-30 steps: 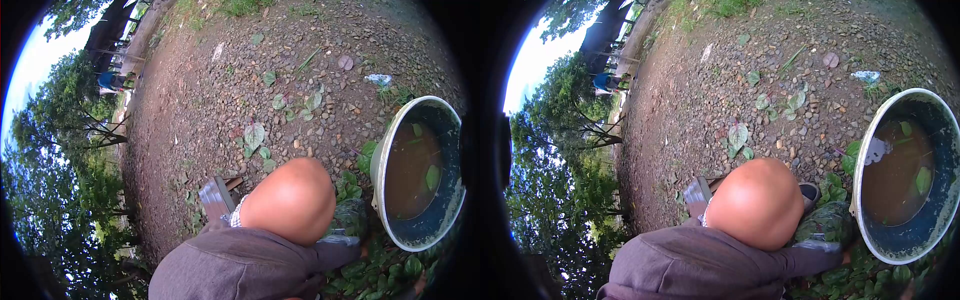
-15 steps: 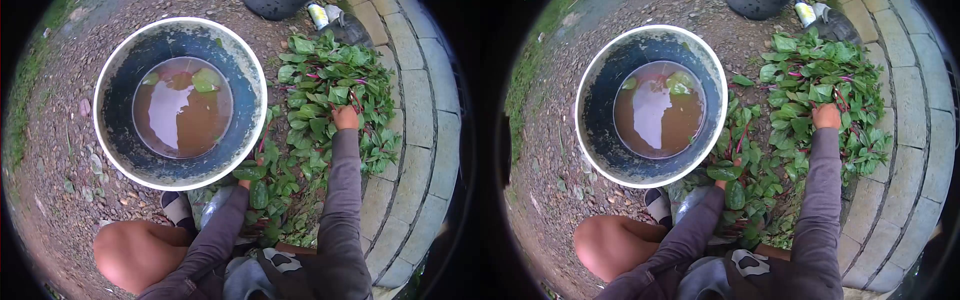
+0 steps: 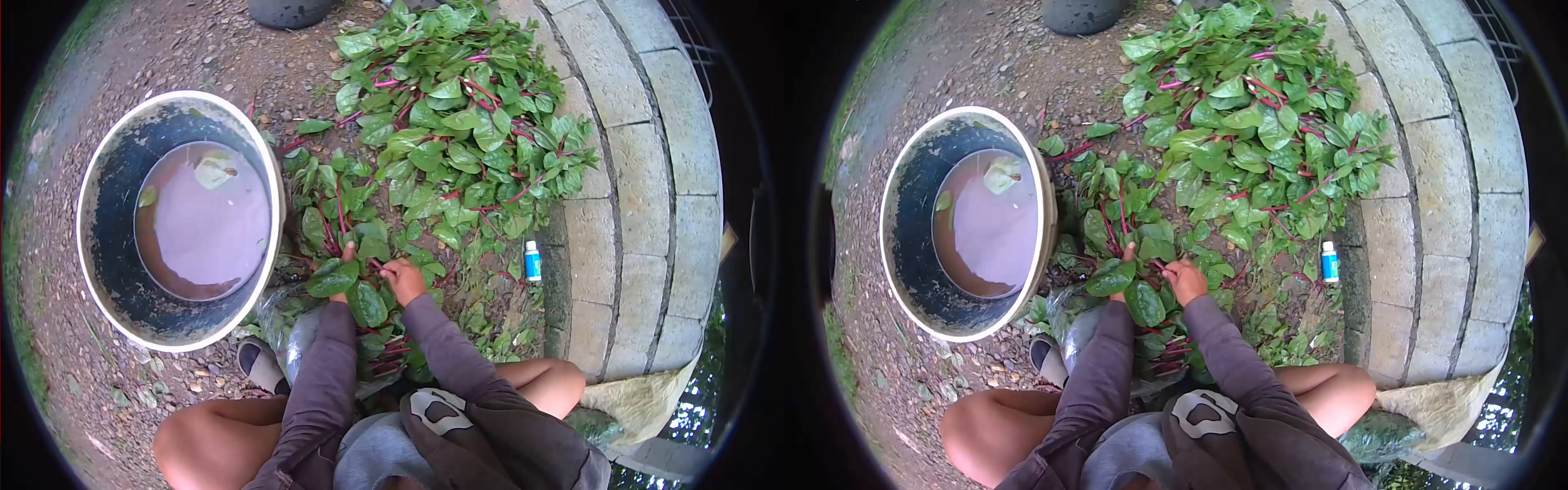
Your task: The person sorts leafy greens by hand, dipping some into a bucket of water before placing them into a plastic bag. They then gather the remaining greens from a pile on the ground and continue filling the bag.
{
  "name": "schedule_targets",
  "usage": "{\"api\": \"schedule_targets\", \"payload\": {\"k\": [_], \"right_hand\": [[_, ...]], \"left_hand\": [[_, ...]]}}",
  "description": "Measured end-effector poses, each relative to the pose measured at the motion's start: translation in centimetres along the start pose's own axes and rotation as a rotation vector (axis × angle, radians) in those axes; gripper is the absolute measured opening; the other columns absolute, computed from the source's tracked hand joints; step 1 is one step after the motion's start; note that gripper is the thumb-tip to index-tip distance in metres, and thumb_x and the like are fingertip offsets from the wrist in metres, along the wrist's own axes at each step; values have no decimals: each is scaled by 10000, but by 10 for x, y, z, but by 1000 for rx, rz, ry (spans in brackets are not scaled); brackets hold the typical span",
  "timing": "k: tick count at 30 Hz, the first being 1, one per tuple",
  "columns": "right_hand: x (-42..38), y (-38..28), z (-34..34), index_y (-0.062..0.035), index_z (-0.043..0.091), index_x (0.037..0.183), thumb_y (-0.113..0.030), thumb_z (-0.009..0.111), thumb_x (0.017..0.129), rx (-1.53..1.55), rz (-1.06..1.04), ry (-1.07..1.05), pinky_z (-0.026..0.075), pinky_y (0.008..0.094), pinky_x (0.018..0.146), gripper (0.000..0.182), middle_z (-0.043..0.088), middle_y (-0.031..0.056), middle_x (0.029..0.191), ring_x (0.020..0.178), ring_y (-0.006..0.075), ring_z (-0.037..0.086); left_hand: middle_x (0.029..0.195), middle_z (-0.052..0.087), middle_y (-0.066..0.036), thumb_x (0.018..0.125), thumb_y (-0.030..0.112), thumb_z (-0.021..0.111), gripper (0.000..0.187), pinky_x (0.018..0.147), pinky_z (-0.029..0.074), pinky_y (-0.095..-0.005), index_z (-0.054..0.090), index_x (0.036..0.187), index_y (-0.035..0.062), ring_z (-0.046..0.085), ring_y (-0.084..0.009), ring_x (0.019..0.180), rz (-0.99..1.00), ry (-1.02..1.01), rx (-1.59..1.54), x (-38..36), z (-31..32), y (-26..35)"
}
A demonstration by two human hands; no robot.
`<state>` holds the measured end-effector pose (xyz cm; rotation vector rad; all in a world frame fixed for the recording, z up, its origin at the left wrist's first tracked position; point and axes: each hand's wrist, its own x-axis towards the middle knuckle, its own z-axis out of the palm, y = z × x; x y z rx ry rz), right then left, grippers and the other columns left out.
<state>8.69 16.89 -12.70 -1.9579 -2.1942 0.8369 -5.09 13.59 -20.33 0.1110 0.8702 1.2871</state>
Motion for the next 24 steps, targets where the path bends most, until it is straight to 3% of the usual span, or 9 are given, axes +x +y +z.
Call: {"api": "schedule_targets", "payload": {"k": [3, 5, 7, 9, 11, 15, 17, 21, 24], "right_hand": [[12, 34, 2, -93, 667, 891, -241, 673, 772, 246, -137, -52, 456, 371, 694, 190, 608, 97, 835, 788, 273, 587], [32, 46, -34, -54, 665, 893, -209, 664, 790, 356, -116, 192, 453, 334, 695, 186, 613, 86, 838, 790, 219, 587], [65, 107, -65, -51, 616, 869, -159, 653, 805, 470, 83, 735, 444, 273, 693, 131, 582, 46, 827, 737, 140, 536], [100, 190, -103, 19, 524, 1031, -125, 691, 771, 645, 204, 1161, 449, 299, 716, 341, 584, 53, 900, 759, 148, 533], [132, 260, -124, 50, 564, 991, -172, 713, 757, 543, 377, 1161, 447, 316, 732, 356, 619, 83, 916, 778, 190, 556], [145, 216, -146, 60, 627, 811, -262, 666, 797, 383, 465, 830, 457, 332, 689, 325, 652, 141, 796, 720, 200, 591], [139, 155, -151, 54, 624, 806, -257, 608, 845, 503, 204, 1020, 460, 326, 649, 315, 650, 143, 796, 686, 161, 581], [107, 48, -111, 10, 547, 902, -115, 549, 876, 382, -119, 717, 454, 287, 580, 128, 571, 69, 751, 634, 123, 558], [101, 23, -50, 9, 543, 1001, -155, 568, 842, 171, -151, 329, 456, 435, 685, 230, 591, 229, 858, 763, 407, 564]], "left_hand": [[1367, 355, -136, 934, 209, 399, 521, 989, 365, -390, 183, 1405, 158, 414, -269, 1202, -55, -117, -107, 10, -18, -16], [1339, 381, -130, 938, 201, 390, 482, 954, 401, -388, 223, 1388, 158, 461, -270, 1147, -126, -107, -242, 17, -25, -21], [1257, 475, -125, 926, 239, 449, 467, 897, 454, -384, 303, 1346, 99, 538, -259, 1050, -203, -11, -406, 11, -12, -6], [1154, 559, -120, 900, 280, 516, 456, 855, 483, -374, 413, 1270, 35, 583, -237, 971, -308, 72, -494, -1, 17, 25], [1064, 598, -110, 865, 321, 572, 437, 824, 495, -351, 501, 1163, 9, 599, -211, 915, -142, 197, -295, 2, 25, 25], [1003, 610, -100, 851, 318, 601, 420, 769, 510, -316, 541, 1122, 2, 607, -171, 856, 2, 266, -157, -5, 37, 36], [1045, 587, -93, 870, 285, 579, 518, 827, 478, -318, 408, 1256, -14, 592, -177, 891, 27, 188, -84, -1, 24, 29], [1209, 493, -127, 821, 296, 625, 639, 907, 408, -334, 331, 1365, 133, 528, -225, 1029, 228, 103, 187, 14, -23, -28], [1221, 479, -142, 786, 315, 661, 726, 912, 400, -341, 289, 1383, 136, 510, -243, 1052, 241, 320, 227, 19, -9, -19]]}}
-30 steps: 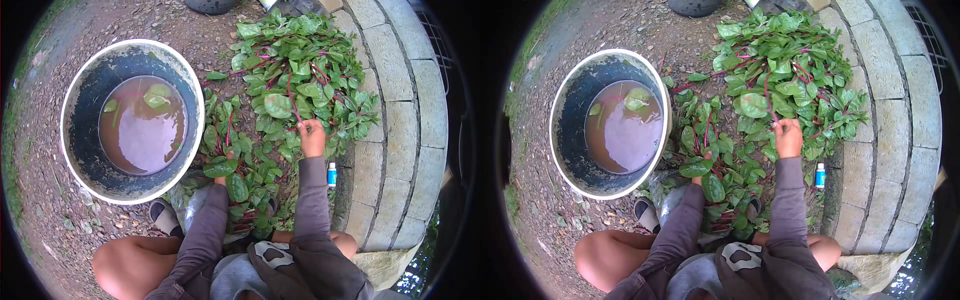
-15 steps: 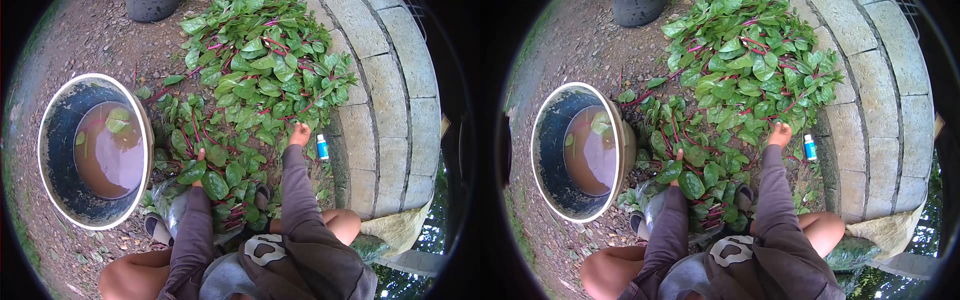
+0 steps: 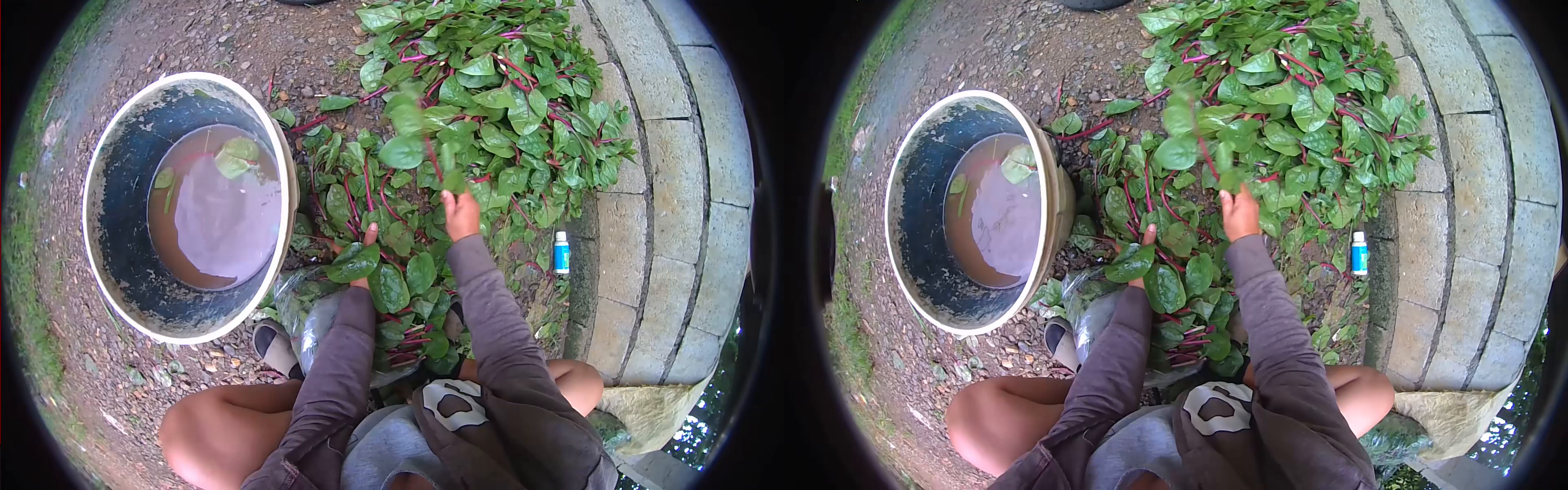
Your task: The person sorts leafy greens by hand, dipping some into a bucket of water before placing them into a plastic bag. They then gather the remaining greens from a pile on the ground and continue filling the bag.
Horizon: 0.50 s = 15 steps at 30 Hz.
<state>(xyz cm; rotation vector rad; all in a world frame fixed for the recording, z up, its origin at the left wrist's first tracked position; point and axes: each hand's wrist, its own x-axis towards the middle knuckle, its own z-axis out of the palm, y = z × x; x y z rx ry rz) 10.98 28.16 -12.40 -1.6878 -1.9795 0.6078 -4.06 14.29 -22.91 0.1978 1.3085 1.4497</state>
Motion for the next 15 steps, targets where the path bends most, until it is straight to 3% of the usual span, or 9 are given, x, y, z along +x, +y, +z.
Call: {"api": "schedule_targets", "payload": {"k": [2, 3, 5, 7, 8, 11, 12, 14, 15], "right_hand": [[-20, 14, 41, -4, 541, 1007, -238, 547, 856, -101, 30, -190, 433, 480, 717, 278, 590, 251, 874, 799, 440, 548], [-25, 9, 46, 1, 538, 972, -263, 547, 860, -204, 165, -357, 431, 473, 704, 287, 588, 257, 848, 794, 446, 541], [-40, 20, 58, 3, 532, 946, -256, 547, 867, -87, 243, -418, 435, 448, 689, 272, 606, 213, 792, 772, 378, 591], [-50, 24, 52, -7, 514, 852, -269, 545, 879, 162, 274, -493, 434, 394, 662, 266, 593, 114, 740, 720, 292, 580], [-54, 26, 47, -12, 505, 805, -275, 545, 885, 287, 292, -529, 434, 367, 649, 279, 586, 65, 714, 695, 249, 575], [-53, 31, 24, -12, 535, 825, -259, 532, 899, 446, 547, -655, 424, 322, 661, 259, 582, 5, 762, 716, 163, 544], [-55, 18, 23, -1, 562, 876, -311, 541, 885, 548, 472, -606, 431, 330, 690, 311, 598, 52, 781, 743, 187, 556], [-50, -26, 13, 16, 601, 962, -408, 565, 849, 530, 408, -648, 438, 337, 750, 440, 624, 128, 827, 802, 224, 574], [-44, -45, 5, 23, 615, 997, -453, 581, 827, 410, 407, -747, 439, 335, 780, 507, 633, 156, 853, 832, 237, 580]], "left_hand": [[1230, 469, -153, 762, 327, 686, 786, 915, 395, -345, 261, 1395, 138, 499, -256, 1068, -1, 146, 33, 1, 9, 7], [1195, 484, -149, 736, 305, 712, 807, 881, 416, -344, 251, 1361, 87, 511, -245, 1035, 21, 150, 93, 0, 8, 8], [1125, 514, -140, 683, 260, 765, 854, 812, 459, -341, 231, 1291, -15, 535, -222, 970, 64, 165, 215, -1, 5, 9], [1108, 515, -138, 685, 253, 764, 834, 809, 451, -343, 239, 1275, -17, 532, -226, 964, -64, 267, 269, -10, 19, 37], [1090, 524, -136, 692, 252, 761, 813, 819, 438, -346, 250, 1265, -15, 530, -241, 952, 43, 173, 293, -13, 22, 53], [1085, 527, -136, 678, 235, 771, 836, 832, 429, -335, 243, 1282, -2, 529, -233, 947, 47, 89, 253, -5, 24, 44], [1110, 528, -134, 753, 322, 707, 784, 842, 438, -329, 243, 1306, 17, 542, -224, 972, 134, 66, 297, -13, 35, 67], [1152, 523, -126, 825, 400, 597, 702, 845, 448, -336, 268, 1316, 21, 545, -226, 1002, -198, -135, -40, 23, 30, 10], [1193, 513, -115, 869, 453, 488, 647, 876, 435, -350, 305, 1315, 21, 534, -227, 1041, -351, -160, -113, 13, 38, 37]]}}
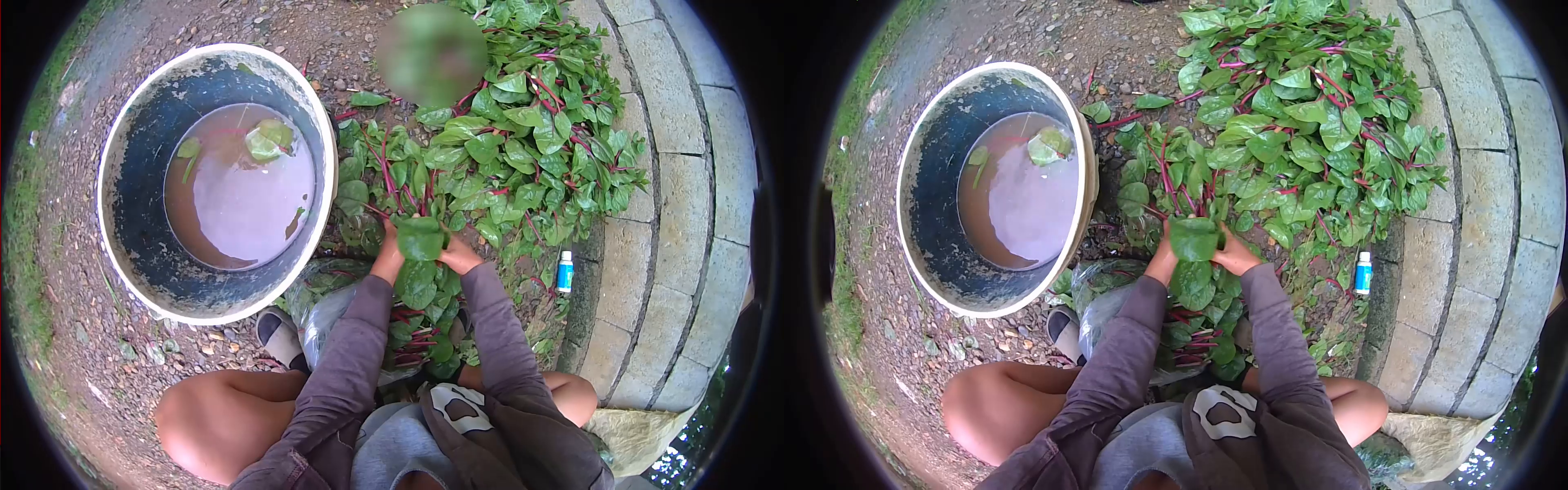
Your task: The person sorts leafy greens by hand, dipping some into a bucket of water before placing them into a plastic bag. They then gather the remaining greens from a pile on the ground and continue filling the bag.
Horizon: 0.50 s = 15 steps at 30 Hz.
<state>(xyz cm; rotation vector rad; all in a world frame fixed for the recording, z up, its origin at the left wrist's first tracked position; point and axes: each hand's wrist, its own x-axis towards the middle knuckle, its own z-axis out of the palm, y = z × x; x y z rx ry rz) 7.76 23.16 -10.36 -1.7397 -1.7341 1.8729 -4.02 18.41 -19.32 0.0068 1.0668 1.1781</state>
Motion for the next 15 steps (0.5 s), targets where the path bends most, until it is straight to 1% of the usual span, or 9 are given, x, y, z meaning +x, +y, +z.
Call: {"api": "schedule_targets", "payload": {"k": [1, 2, 3, 5, 7, 10, 11, 14, 15], "right_hand": [[0, -24, -6, 27, 615, 1015, -491, 603, 795, -308, 240, -128, 434, 325, 810, 563, 634, 167, 888, 866, 238, 583], [0, -37, -10, 31, 616, 1033, -528, 625, 764, -617, 481, -254, 429, 315, 840, 621, 635, 178, 923, 900, 240, 586], [1, -26, -9, 10, 641, 992, -592, 663, 683, -491, 422, -199, 419, 295, 862, 677, 638, 155, 954, 930, 233, 584], [8, 0, 4, -10, 649, 982, -549, 671, 698, -344, 300, -40, 431, 298, 838, 609, 645, 131, 932, 897, 226, 590], [7, -1, 18, -47, 660, 971, -448, 666, 727, -217, 169, 57, 445, 317, 797, 470, 658, 103, 899, 846, 224, 595], [40, 47, 19, -37, 658, 969, -373, 650, 740, -244, 255, 23, 450, 313, 782, 406, 662, 114, 917, 846, 224, 604], [66, 96, 16, -43, 667, 937, -323, 647, 738, -176, -2, 92, 457, 304, 747, 345, 661, 129, 928, 836, 203, 610], [56, 60, 1, -15, 667, 927, -283, 666, 738, -478, 146, 88, 467, 296, 721, 328, 666, 119, 915, 802, 177, 613], [48, 52, -2, -2, 663, 933, -275, 667, 741, -306, 138, 108, 465, 293, 730, 334, 665, 114, 923, 811, 173, 611]], "left_hand": [[1234, 502, -104, 913, 506, 380, 631, 906, 422, -363, 342, 1314, 20, 522, -228, 1080, -150, -18, -76, -17, 13, 22], [1222, 502, -116, 894, 520, 408, 669, 902, 414, -351, 339, 1311, 1, 514, -219, 1077, -170, -76, -124, -16, 12, 24], [1210, 503, -128, 876, 534, 436, 708, 897, 406, -340, 335, 1308, -18, 506, -209, 1073, -188, -131, -172, -13, 9, 25], [1335, 392, -174, 886, 515, 429, 708, 963, 343, -320, 339, 1325, -33, 393, -216, 1209, -225, -200, -183, -34, 16, 53], [1381, 331, -172, 903, 485, 413, 694, 1010, 284, -315, 291, 1355, -27, 322, -220, 1264, -201, -151, -118, -22, 8, 34], [1428, 271, -157, 919, 463, 391, 679, 1061, 200, -316, 244, 1382, -11, 242, -219, 1324, -49, -94, 120, -48, 17, 43], [1440, 256, -150, 922, 460, 383, 675, 1075, 172, -318, 232, 1388, -5, 219, -218, 1339, 18, -78, 232, -63, 22, 52], [1470, 169, -156, 921, 457, 385, 694, 1088, 117, -303, 177, 1404, 4, 106, -206, 1371, 57, -116, 354, -85, 15, 52], [1450, 214, -155, 922, 422, 403, 672, 1082, 140, -308, 192, 1398, -2, 155, -213, 1353, 96, -77, 326, -94, 14, 51]]}}
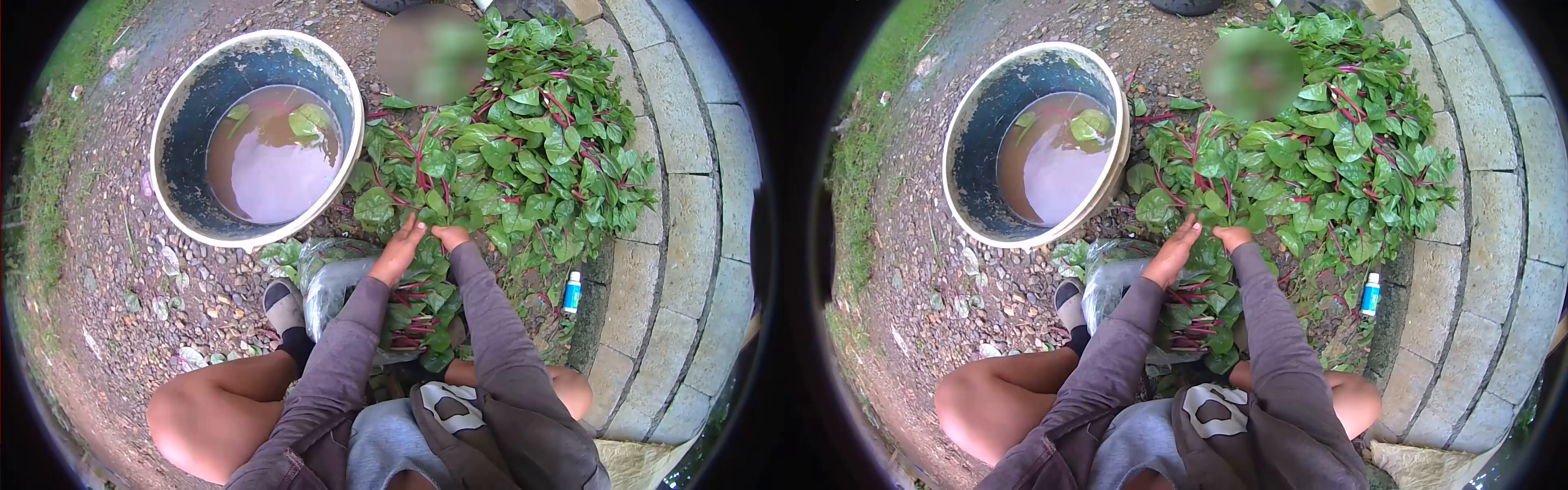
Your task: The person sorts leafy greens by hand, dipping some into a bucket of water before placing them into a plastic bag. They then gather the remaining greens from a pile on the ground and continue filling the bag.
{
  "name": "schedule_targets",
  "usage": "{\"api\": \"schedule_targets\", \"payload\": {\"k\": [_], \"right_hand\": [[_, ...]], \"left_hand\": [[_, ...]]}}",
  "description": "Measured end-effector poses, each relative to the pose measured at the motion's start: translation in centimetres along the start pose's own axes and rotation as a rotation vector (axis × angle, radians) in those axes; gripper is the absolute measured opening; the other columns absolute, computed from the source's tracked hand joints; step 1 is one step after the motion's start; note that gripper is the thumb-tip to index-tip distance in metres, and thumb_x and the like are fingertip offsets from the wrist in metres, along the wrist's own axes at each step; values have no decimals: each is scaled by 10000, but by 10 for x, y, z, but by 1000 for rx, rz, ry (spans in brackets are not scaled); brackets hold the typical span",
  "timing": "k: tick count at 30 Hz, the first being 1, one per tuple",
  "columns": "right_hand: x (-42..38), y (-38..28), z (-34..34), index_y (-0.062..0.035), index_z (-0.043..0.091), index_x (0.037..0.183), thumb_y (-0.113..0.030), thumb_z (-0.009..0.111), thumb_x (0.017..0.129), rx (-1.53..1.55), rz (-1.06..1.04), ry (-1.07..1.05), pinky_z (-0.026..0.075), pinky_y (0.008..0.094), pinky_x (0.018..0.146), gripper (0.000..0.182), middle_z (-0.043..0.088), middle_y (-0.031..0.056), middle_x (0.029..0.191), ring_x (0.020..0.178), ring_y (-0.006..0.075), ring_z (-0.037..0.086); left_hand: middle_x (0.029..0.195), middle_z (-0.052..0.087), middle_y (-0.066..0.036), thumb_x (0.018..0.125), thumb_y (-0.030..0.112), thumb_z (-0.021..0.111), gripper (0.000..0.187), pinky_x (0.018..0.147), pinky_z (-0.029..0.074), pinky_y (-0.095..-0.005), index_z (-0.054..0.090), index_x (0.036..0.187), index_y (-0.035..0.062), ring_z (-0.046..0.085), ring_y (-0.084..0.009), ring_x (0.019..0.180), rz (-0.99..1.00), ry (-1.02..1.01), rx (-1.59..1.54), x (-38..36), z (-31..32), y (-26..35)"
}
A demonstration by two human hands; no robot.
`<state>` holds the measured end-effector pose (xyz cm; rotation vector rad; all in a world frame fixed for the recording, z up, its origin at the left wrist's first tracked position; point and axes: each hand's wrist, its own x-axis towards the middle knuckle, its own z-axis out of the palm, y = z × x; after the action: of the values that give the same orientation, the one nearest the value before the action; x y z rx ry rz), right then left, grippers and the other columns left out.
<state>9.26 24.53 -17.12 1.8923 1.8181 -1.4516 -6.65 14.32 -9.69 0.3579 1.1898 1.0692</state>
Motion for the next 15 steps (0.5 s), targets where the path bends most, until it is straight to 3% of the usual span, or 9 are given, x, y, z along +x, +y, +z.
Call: {"api": "schedule_targets", "payload": {"k": [2, 4, 8, 12, 15], "right_hand": [[-16, -10, -13, 25, 656, 945, -260, 670, 747, 346, -1, 13, 460, 286, 748, 347, 663, 105, 940, 830, 167, 608], [-22, -12, -27, 28, 662, 907, -219, 675, 740, 466, -83, 35, 446, 288, 735, 298, 657, 76, 884, 792, 152, 589], [-75, -41, -78, 18, 664, 929, -187, 683, 735, 574, -136, 31, 432, 284, 750, 283, 650, 54, 879, 784, 156, 575], [-163, -99, -113, 25, 659, 944, -189, 675, 744, 486, -204, 52, 422, 280, 772, 294, 648, 56, 894, 818, 147, 571], [-207, -128, -97, 28, 661, 951, -151, 679, 743, 487, -245, -17, 428, 271, 763, 275, 653, 67, 917, 816, 149, 584]], "left_hand": [[1409, 304, -155, 923, 352, 440, 629, 1070, 187, -317, 223, 1386, -14, 254, -227, 1317, 78, 87, -48, -19, 0, -1], [1305, 453, -134, 915, 249, 488, 536, 1037, 266, -329, 312, 1334, -35, 399, -231, 1230, 168, 214, -116, -32, -4, -2], [1227, 520, -94, 898, 247, 506, 446, 995, 311, -338, 404, 1252, -5, 441, -198, 1179, 305, 241, -233, -59, -21, -5], [1275, 463, -86, 868, 357, 548, 578, 976, 291, -376, 346, 1325, 66, 402, -201, 1214, 259, 152, -175, -102, 2, 40], [1342, 391, -134, 910, 356, 480, 572, 1039, 237, -342, 316, 1347, 25, 347, -219, 1258, 374, 6, -312, -121, 35, 65]]}}
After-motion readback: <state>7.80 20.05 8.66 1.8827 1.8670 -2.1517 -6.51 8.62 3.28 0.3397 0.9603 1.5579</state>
